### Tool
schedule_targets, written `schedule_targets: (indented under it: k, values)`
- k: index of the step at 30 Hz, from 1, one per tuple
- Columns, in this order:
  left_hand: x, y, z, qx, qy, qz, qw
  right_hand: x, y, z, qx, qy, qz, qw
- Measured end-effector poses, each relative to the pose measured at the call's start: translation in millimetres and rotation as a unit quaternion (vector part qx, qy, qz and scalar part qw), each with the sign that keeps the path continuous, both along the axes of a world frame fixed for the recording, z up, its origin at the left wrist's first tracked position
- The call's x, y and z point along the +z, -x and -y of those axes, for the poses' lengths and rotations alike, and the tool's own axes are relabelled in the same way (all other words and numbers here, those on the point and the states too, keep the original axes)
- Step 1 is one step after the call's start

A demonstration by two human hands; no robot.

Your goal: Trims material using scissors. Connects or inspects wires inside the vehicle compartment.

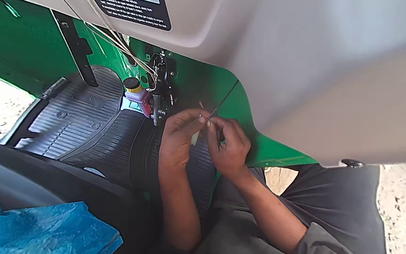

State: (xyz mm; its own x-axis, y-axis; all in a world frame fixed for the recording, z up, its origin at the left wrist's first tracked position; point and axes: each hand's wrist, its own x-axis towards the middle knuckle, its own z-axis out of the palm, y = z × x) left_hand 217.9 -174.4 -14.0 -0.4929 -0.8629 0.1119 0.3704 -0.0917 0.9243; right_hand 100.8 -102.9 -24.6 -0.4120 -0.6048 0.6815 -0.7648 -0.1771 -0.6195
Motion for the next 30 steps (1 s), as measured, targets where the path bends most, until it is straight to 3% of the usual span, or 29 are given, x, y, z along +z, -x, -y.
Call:
schedule_targets:
  k: [2,3,4,6,7,8,9,11,13,15,18,22,27,29,30]
  values:
    - [-1.3,-1.9,1.5,-0.013,0.002,0.0,1.0,6.9,-2.0,-2.2,0.086,-0.044,0.196,0.976]
    - [-2.2,-2.9,2.5,-0.02,0.004,0.002,1.0,11.9,-1.5,-3.3,0.14,-0.078,0.339,0.927]
    - [-3.0,-4.1,3.8,-0.027,0.009,0.002,1.0,15.9,0.8,-2.7,0.19,-0.111,0.493,0.842]
    - [-3.4,-5.5,5.5,-0.033,0.019,-0.001,0.999,17.8,8.5,-0.3,0.28,-0.162,0.705,0.631]
    - [-3.1,-5.4,5.6,-0.03,0.019,-0.002,0.999,16.3,10.1,-0.6,0.307,-0.162,0.754,0.558]
    - [-2.7,-5.1,5.5,-0.029,0.02,-0.003,0.999,15.5,9.9,-1.8,0.315,-0.157,0.768,0.535]
    - [-2.4,-4.7,4.8,-0.024,0.019,-0.003,1.0,15.7,7.5,-3.8,0.298,-0.15,0.749,0.573]
    - [-1.9,-4.1,3.7,-0.01,0.02,0.002,1.0,12.7,1.1,-7.5,0.214,-0.124,0.595,0.765]
    - [-2.3,-4.4,3.5,-0.004,0.023,0.003,1.0,4.2,1.5,-10.6,0.14,-0.093,0.329,0.929]
    - [-2.4,-3.8,3.0,-0.002,0.025,0.004,1.0,-0.5,3.2,-9.5,0.057,-0.059,0.1,0.992]
    - [-2.4,-2.2,0.5,-0.002,0.027,0.005,1.0,-2.5,1.8,-5.8,-0.018,-0.021,-0.06,0.998]
    - [-1.5,-2.8,1.5,0.002,0.026,0.004,1.0,-3.7,1.9,0.7,-0.008,0.002,-0.061,0.998]
    - [-2.8,-3.9,2.2,-0.005,0.029,0.01,1.0,1.9,2.3,0.4,0.132,-0.003,0.177,0.975]
    - [-4.1,-5.0,2.8,-0.004,0.033,0.009,0.999,6.4,-0.3,0.5,0.185,-0.041,0.356,0.915]
    - [-5.0,-5.6,3.6,-0.005,0.034,0.008,0.999,9.2,-0.2,0.8,0.208,-0.072,0.473,0.853]
